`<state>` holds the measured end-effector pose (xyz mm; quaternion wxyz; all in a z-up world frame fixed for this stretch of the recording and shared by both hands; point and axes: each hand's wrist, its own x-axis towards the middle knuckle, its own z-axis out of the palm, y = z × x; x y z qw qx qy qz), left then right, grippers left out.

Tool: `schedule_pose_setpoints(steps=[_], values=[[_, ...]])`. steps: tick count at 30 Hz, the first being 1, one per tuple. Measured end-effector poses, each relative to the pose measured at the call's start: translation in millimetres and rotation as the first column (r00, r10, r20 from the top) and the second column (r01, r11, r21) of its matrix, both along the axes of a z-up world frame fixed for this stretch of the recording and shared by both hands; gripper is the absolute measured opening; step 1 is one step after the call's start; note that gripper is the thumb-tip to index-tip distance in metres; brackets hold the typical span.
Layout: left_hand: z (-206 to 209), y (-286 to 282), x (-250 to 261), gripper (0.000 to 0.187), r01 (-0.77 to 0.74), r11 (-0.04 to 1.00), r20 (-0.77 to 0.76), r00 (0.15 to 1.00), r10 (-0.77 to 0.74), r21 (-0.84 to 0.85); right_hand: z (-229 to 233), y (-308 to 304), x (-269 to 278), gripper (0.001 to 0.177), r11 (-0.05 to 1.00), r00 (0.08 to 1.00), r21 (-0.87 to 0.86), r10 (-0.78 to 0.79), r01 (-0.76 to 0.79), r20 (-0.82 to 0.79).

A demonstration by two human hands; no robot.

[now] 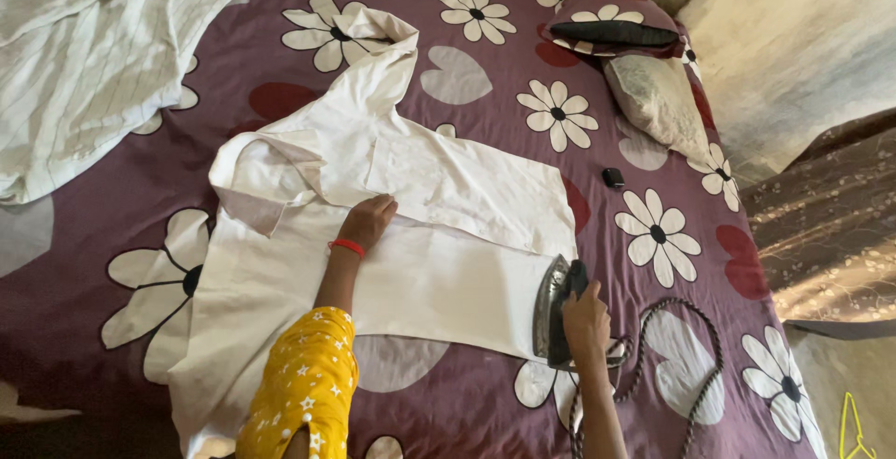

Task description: The person irons a white shirt laid out on a bed. They smooth the fabric with one hand while moving an iron across the shirt's body and sleeves with the other hand.

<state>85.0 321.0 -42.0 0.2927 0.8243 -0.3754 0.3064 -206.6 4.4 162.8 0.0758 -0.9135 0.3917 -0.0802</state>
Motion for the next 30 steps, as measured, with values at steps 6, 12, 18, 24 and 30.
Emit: schedule_pose_setpoints(steps=[6,12,18,24,30], values=[[14.5,11.9,-7.9,0.019,0.043,0.969,-0.266,0.958,-0.108,-0.242,17.1,97.6,64.3,0.047,0.902,0.934,0.253,0.312,-0.349,0.174],[4.4,10.5,0.5,0.019,0.042,0.942,-0.303,0.941,-0.149,-0.333,-6.9,188.9,110.9,0.057,0.764,0.807,0.266,0.532,-0.588,0.256],[3.7,11.2,3.8,0.015,0.001,0.911,-0.360,0.918,-0.164,-0.411,-23.9,226.7,131.3,0.060,0.832,0.872,0.263,0.460,-0.489,0.167],[2.7,12.0,4.9,0.013,0.022,0.905,-0.360,0.913,-0.191,-0.424,-36.0,226.3,154.3,0.060,0.860,0.881,0.191,0.460,-0.472,0.109],[-3.8,10.6,8.6,0.014,0.049,0.942,-0.218,0.968,-0.127,-0.332,-46.2,198.4,154.2,0.066,0.919,0.923,0.124,0.382,-0.373,-0.055]])
